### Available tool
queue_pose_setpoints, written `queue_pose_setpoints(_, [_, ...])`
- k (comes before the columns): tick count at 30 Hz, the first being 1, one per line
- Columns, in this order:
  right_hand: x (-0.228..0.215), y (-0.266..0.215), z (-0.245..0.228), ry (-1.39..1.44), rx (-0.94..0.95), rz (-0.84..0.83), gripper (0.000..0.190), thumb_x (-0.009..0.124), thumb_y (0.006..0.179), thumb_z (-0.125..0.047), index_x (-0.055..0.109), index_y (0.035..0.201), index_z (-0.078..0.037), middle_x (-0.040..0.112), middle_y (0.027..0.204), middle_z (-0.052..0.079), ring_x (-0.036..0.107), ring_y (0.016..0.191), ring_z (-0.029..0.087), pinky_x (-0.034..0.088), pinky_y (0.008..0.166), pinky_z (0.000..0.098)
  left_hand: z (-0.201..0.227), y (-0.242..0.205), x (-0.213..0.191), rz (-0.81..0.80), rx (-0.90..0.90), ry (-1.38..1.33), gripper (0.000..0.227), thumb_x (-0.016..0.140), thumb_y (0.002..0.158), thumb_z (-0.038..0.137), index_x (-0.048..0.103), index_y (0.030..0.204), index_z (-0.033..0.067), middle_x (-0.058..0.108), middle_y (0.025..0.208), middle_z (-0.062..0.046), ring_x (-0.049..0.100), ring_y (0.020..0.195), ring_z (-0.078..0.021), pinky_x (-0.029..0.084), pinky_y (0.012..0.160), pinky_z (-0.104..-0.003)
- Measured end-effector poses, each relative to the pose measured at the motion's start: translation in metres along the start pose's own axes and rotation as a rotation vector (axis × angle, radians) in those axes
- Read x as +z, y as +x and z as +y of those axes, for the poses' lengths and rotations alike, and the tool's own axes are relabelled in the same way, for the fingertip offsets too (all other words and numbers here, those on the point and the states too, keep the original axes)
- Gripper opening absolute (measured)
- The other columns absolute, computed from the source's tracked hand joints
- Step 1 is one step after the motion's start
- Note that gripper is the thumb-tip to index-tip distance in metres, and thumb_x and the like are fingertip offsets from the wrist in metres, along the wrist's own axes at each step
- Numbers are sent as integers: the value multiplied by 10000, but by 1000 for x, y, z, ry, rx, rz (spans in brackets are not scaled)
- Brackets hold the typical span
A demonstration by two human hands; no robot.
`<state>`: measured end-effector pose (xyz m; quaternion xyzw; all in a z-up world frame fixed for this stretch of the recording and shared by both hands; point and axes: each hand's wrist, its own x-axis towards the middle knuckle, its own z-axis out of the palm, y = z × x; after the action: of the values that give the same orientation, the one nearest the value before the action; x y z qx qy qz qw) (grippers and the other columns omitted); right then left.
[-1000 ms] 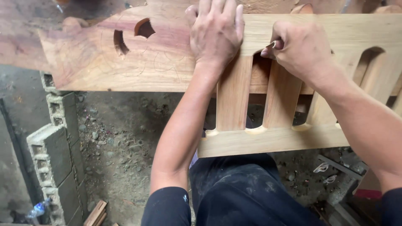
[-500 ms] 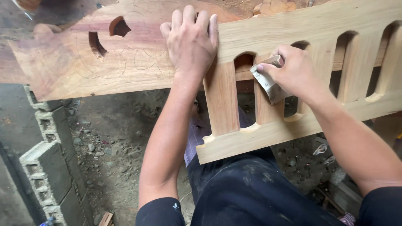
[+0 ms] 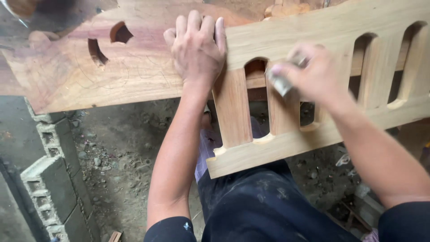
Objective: The recorder is sanding and using a chisel on a decorative wooden furniture component.
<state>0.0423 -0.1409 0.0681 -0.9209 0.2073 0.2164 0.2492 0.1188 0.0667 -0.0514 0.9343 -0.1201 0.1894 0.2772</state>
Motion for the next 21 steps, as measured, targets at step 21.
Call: queue_pose_setpoints(21, [18, 42, 4, -262, 15, -105, 331, 806, 920, -365, 647, 854, -82, 634, 765, 74, 619, 634, 200, 535, 514, 352, 0, -3, 2, 12, 2, -21, 311, 621, 1031, 330, 650, 786, 142, 577, 880, -26, 528, 824, -207, 364, 773, -397])
